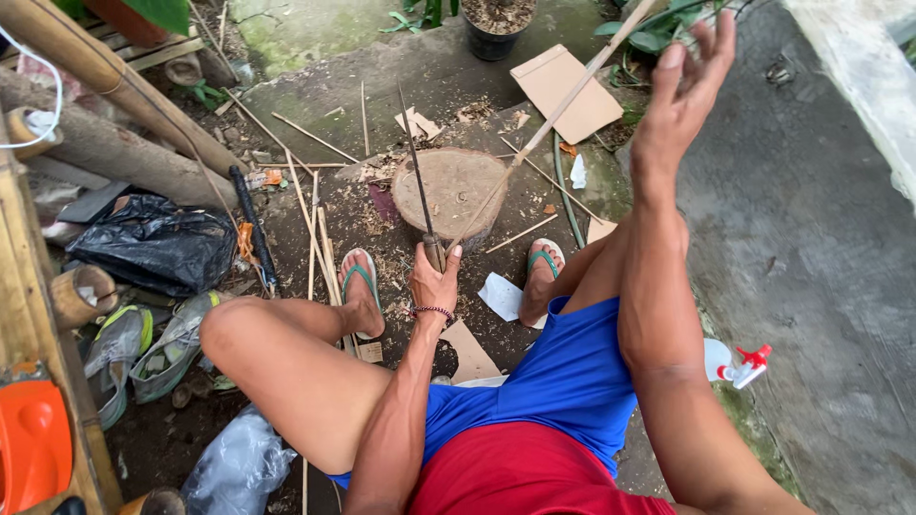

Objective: The person sits on the ground and uses a machete to shave and split thin bamboo strips. They repeatedly hold the bamboo against a wooden stump, strike it with the machete, and peel away layers to produce slender pieces.

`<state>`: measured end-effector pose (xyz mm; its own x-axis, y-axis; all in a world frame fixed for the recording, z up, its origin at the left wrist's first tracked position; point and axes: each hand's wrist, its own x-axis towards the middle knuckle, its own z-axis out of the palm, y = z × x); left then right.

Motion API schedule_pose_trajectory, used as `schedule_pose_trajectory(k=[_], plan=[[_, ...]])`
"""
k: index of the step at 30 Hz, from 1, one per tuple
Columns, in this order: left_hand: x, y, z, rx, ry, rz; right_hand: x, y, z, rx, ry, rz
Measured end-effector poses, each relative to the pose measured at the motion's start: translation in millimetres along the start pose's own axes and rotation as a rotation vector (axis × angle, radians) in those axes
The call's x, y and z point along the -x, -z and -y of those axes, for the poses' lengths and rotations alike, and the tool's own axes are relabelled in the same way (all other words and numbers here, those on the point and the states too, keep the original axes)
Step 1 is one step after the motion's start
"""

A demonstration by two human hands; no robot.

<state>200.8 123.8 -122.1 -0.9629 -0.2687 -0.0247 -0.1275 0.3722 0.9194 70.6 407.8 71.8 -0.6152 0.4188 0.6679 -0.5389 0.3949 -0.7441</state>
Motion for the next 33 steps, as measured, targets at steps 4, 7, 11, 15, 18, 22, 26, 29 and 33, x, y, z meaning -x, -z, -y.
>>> schedule_pose_trajectory(k=[4,7,11,15,18,22,26,29,33], plan=[[-3,-10,1,-0.014,0.029,0.089,-20,24,-28,-0.604,-0.338,0.124],[-7,-18,3,0.008,-0.038,0.103,-29,40,-26,-0.668,-0.263,0.150],[-15,-27,8,0.016,-0.055,0.107,-50,59,-6,-0.599,-0.192,0.095],[-21,-34,14,0.004,-0.002,0.122,-76,75,18,-0.595,-0.137,0.141],[-22,-38,17,-0.003,0.018,0.113,-89,76,35,-0.709,-0.109,0.187],[-18,-38,13,0.047,-0.057,0.035,-83,53,56,-0.651,-0.055,0.317],[-12,-32,7,0.102,-0.010,0.002,-52,15,69,-0.635,-0.181,0.392],[-11,-30,6,0.100,0.021,-0.005,-23,-6,61,-0.851,-0.417,0.441],[-12,-35,11,0.075,-0.021,-0.046,20,-24,28,-0.973,-0.588,0.484]])
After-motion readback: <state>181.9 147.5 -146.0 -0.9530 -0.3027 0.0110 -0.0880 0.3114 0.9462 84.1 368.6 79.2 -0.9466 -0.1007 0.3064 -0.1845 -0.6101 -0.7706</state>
